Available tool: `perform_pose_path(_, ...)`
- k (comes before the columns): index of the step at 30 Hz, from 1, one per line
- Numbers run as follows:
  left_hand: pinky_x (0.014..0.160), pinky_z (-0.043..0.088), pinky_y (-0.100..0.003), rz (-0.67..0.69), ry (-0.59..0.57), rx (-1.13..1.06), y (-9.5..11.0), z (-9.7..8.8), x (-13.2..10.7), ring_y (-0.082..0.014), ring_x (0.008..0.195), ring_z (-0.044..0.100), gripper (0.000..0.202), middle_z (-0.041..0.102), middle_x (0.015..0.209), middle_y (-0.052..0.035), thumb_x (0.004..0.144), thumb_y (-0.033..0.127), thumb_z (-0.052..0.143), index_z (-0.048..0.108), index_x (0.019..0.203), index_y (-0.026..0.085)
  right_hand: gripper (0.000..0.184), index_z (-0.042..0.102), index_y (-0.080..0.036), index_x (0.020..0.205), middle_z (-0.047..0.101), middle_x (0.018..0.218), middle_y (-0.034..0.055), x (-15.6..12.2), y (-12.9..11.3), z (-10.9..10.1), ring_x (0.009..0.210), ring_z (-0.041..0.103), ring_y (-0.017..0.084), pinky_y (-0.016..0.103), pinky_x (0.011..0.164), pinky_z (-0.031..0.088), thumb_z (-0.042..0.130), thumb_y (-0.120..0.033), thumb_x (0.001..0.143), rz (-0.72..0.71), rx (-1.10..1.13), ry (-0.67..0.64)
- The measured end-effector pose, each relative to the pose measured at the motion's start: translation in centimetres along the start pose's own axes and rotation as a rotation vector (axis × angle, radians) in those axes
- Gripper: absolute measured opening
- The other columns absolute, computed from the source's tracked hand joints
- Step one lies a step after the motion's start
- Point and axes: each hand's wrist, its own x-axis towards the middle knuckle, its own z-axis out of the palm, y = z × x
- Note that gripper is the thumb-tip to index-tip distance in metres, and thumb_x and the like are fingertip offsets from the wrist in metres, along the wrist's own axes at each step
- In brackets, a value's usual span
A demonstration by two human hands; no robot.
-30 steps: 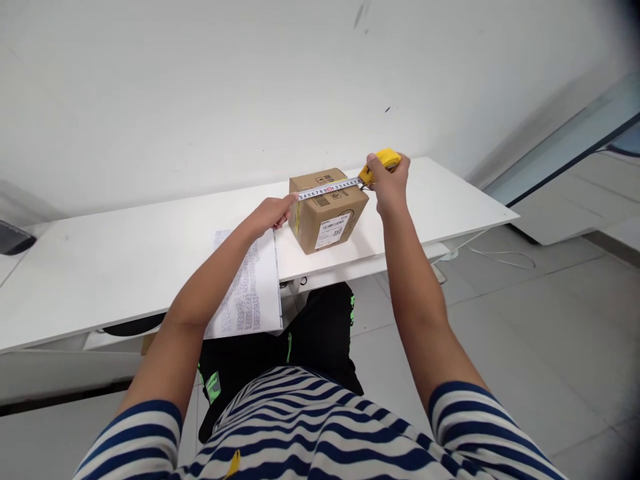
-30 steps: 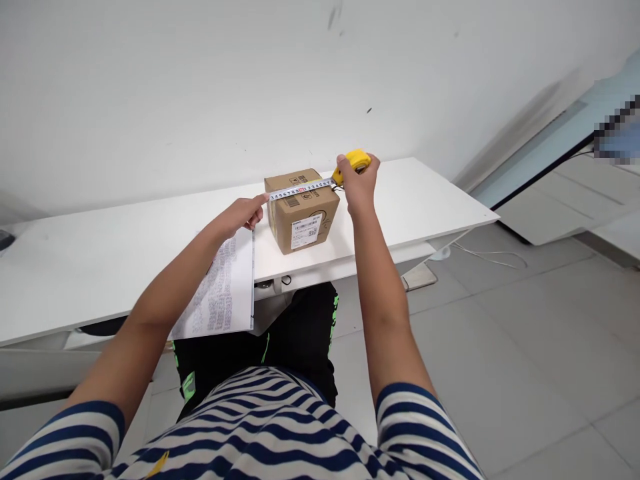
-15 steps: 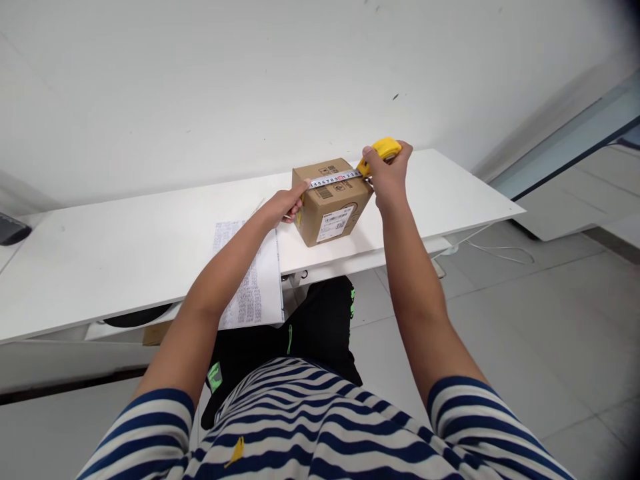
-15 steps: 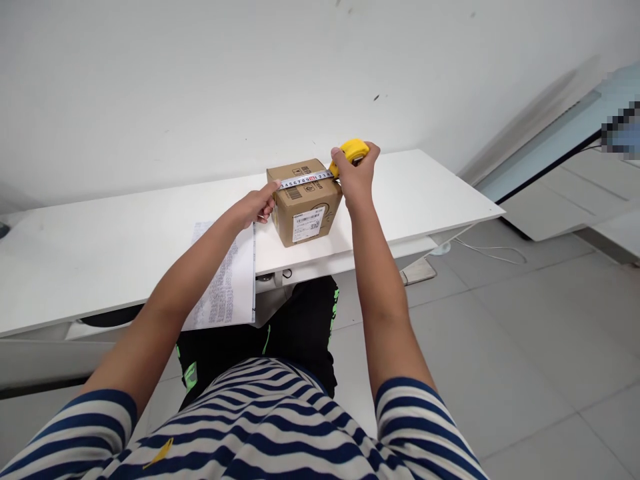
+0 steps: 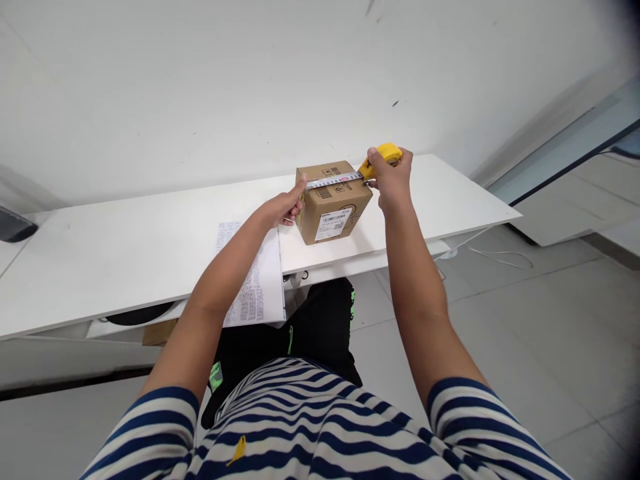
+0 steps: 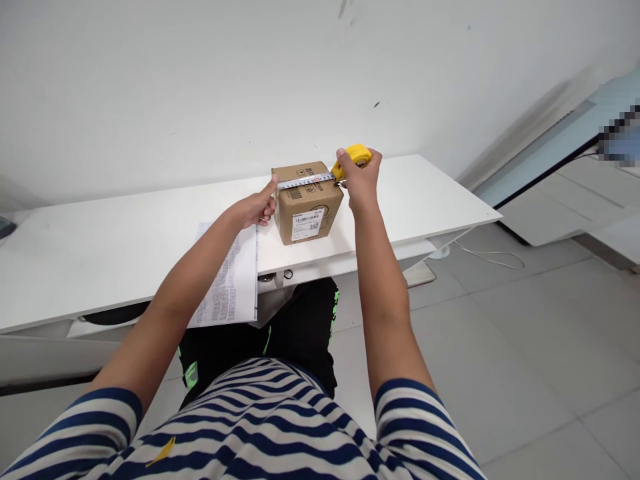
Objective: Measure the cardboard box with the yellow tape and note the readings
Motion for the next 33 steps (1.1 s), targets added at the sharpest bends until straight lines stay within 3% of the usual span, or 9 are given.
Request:
perform_pose_path(4, 0.07, 0.048, -0.042, 0.061, -0.016, 0.016, 0.7, -0.6, -0.6, -0.0176, 0.057, 0.052, 0.069, 0.048, 0.059, -0.002, 0.075, 0.091, 0.065, 0.051, 0.061, 0.024, 0.089, 0.048, -0.025, 0.137, 0.059, 0.125, 0.0164, 0.5, 0.3, 0.6, 0.118, 0.067, 0.033, 0.055, 0.092, 0.062, 0.054, -0.093, 0.081, 0.006, 0.0, 0.083)
perform_pose_path(10, 0.072, 0.051, -0.047, 0.127, 0.069, 0.045, 0.8, -0.1, 0.1, -0.0242, 0.068, 0.063, 0.071, 0.057, 0.065, -0.0081, 0.072, 0.094, 0.065, 0.054, 0.063, 0.024, 0.08, 0.045, -0.026, 0.137, 0.059, 0.124, 0.0146, -0.1, -0.5, 1.5, 0.113, 0.068, 0.029, 0.052, 0.092, 0.061, 0.054, -0.087, 0.086, -0.088, -0.026, 0.083)
perform_pose_path(15, 0.073, 0.055, -0.046, 0.09, 0.012, -0.028, 1.0, 0.3, 0.3, -0.0241, 0.068, 0.063, 0.076, 0.054, 0.063, -0.0067, 0.072, 0.1, 0.054, 0.046, 0.062, 0.025, 0.078, 0.047, -0.028, 0.136, 0.058, 0.124, 0.014, -0.6, -0.7, 0.9, 0.113, 0.068, 0.028, 0.052, 0.095, 0.061, 0.053, -0.088, 0.087, -0.104, -0.044, 0.102)
perform_pose_path(20, 0.073, 0.049, -0.042, 0.028, 0.076, -0.024, 1.3, 0.5, -0.1, -0.0197, 0.066, 0.057, 0.06, 0.055, 0.066, -0.0051, 0.085, 0.076, 0.068, 0.048, 0.064, 0.024, 0.083, 0.047, -0.026, 0.139, 0.059, 0.127, 0.0153, -0.7, -0.7, 0.6, 0.118, 0.067, 0.03, 0.051, 0.094, 0.061, 0.064, -0.084, 0.083, 0.019, 0.034, 0.107)
perform_pose_path(26, 0.068, 0.043, -0.033, -0.031, 0.075, -0.021, 1.6, 0.7, -0.9, -0.013, 0.061, 0.048, 0.05, 0.054, 0.071, -0.002, 0.095, 0.063, 0.06, 0.049, 0.07, 0.022, 0.083, 0.049, -0.026, 0.136, 0.06, 0.13, 0.0136, -0.2, -1.1, -0.7, 0.121, 0.065, 0.031, 0.047, 0.089, 0.06, 0.073, -0.079, 0.078, 0.183, 0.075, 0.131)
perform_pose_path(33, 0.068, 0.04, -0.033, -0.011, 0.092, 0.077, 2.6, 1.2, -1.4, -0.0133, 0.061, 0.048, 0.045, 0.053, 0.07, -0.0021, 0.099, 0.055, 0.051, 0.046, 0.068, 0.022, 0.083, 0.055, -0.024, 0.123, 0.063, 0.114, 0.0075, 0.8, -1.1, -2.2, 0.112, 0.067, 0.027, 0.048, 0.097, 0.058, 0.08, -0.081, 0.068, 0.111, -0.035, 0.106)
